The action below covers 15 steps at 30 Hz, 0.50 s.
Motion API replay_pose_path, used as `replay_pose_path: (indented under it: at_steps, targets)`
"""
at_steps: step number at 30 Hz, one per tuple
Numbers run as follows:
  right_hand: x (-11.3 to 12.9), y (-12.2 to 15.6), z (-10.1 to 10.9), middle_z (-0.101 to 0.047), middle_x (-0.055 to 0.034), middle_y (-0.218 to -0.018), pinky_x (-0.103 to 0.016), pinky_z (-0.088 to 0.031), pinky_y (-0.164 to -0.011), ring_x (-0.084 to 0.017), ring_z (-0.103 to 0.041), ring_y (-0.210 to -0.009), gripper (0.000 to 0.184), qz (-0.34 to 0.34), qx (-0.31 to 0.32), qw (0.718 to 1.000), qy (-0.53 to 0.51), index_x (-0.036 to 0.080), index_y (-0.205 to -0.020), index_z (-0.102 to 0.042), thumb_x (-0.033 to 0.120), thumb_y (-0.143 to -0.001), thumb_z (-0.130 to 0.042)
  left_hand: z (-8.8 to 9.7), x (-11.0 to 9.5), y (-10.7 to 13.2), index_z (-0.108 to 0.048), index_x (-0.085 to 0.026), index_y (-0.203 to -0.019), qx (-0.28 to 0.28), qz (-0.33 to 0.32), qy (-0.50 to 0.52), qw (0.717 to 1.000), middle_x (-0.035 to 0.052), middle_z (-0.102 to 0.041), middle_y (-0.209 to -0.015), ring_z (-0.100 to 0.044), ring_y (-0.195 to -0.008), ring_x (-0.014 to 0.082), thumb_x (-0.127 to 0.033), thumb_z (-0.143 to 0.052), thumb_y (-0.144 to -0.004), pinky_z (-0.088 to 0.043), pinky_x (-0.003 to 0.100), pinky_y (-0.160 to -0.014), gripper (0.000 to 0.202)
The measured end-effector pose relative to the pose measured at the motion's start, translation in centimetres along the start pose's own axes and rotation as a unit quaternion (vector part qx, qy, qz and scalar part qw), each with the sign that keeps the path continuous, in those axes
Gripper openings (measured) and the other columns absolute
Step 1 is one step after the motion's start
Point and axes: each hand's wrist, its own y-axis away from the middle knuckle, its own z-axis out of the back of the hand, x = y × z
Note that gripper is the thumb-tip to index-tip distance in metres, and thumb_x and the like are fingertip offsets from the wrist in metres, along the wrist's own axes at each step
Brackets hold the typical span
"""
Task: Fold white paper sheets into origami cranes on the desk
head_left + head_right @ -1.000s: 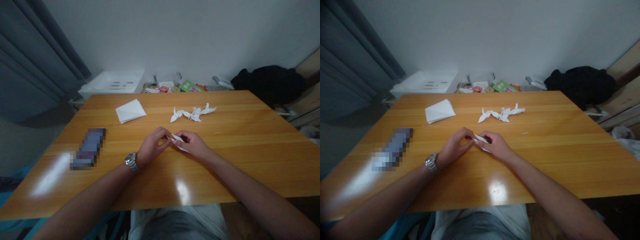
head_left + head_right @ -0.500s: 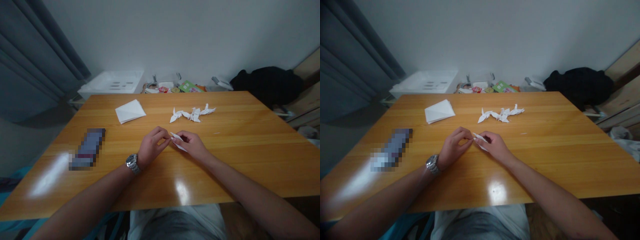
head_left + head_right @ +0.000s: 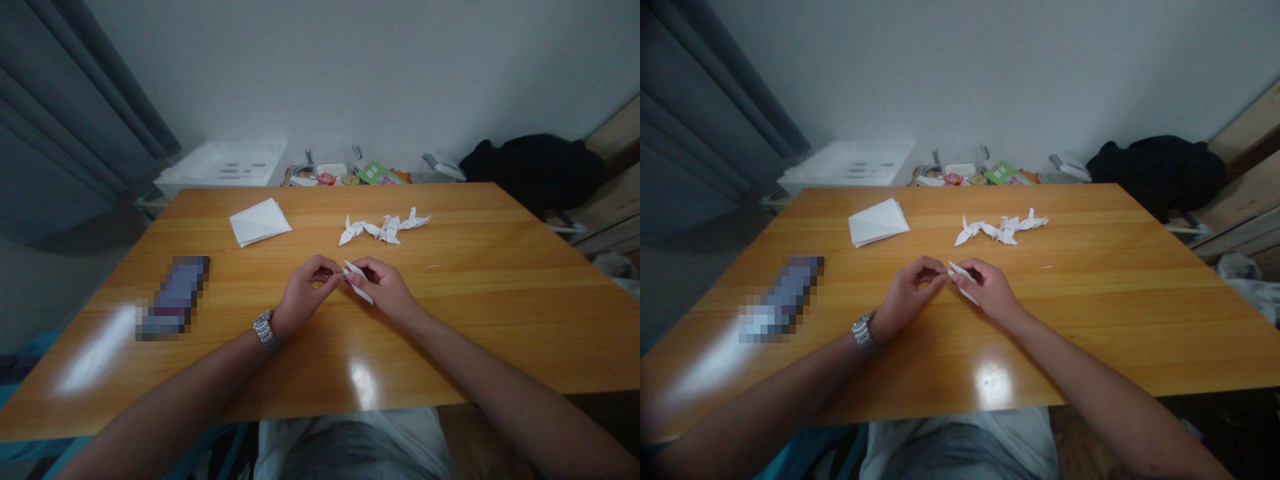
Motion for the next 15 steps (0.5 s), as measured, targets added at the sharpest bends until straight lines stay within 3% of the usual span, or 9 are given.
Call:
replay_pose_path:
  at_steps: [4, 15]
  targets:
    - [-0.18, 0.02, -0.07, -0.069, -0.0042, -0.093, -0.031, -0.047, -0.076, -0.019, -0.062, -0.084, 0.025, -0.007, 0.007, 0.999, -0.03, 0.022, -0.098, -0.068, 0.042, -0.085, -0.071, -0.08, 0.05, 0.0, -0.062, -0.018, -0.093, 0.0, 0.0, 0.006, 1.0, 0.0045, -0.068, -0.091, -0.067, -0.083, 0.0146, -0.03, -0.069, -0.089, -0.055, 0.027, -0.077, 0.015]
    - [0.03, 0.05, -0.4, -0.068, -0.0023, -0.086, -0.029, -0.046, -0.073, -0.017, -0.06, -0.079, 0.021, -0.007, -0.008, 0.999, -0.054, 0.021, -0.09, -0.068, 0.04, -0.084, -0.072, -0.48, -0.02, 0.0, -0.058, -0.017, -0.091, 0.006, 0.03, 0.06, 0.998, 0.0044, -0.067, -0.09, -0.066, -0.081, 0.0139, -0.035, -0.071, -0.087, -0.054, 0.025, -0.074, 0.022]
